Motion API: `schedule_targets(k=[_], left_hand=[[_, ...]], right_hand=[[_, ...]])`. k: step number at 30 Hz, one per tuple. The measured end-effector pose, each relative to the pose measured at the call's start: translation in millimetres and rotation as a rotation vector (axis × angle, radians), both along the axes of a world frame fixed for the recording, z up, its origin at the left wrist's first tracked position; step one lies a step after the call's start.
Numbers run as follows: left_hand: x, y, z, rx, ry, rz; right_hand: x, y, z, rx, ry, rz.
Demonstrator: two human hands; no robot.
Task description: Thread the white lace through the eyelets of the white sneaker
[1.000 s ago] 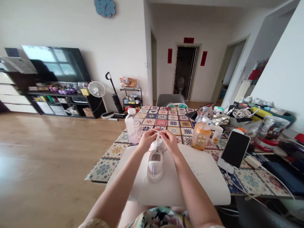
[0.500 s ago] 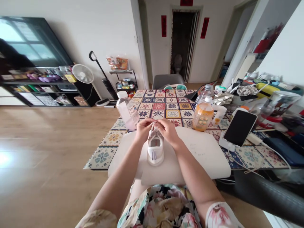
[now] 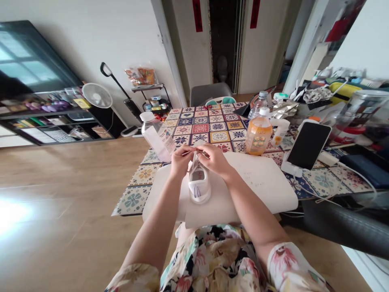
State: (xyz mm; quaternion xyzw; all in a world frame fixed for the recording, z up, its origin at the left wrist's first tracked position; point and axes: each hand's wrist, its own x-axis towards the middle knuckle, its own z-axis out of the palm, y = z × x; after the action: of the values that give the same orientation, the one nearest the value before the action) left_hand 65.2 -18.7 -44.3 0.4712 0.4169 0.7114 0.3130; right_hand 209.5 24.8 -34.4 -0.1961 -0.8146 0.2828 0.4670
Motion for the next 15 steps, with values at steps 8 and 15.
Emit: schedule_targets(k=[8, 15], left_hand=[[2.4, 2.2, 0.2, 0.128, 0.061, 0.103], [4.1, 0.5, -0.2, 0.132, 0.035, 0.011]], right_hand=[[-3.3, -4.2, 3.7, -0.023, 0.071, -0.043], [-6.0, -7.0, 7.2, -0.235, 0.213, 0.003]])
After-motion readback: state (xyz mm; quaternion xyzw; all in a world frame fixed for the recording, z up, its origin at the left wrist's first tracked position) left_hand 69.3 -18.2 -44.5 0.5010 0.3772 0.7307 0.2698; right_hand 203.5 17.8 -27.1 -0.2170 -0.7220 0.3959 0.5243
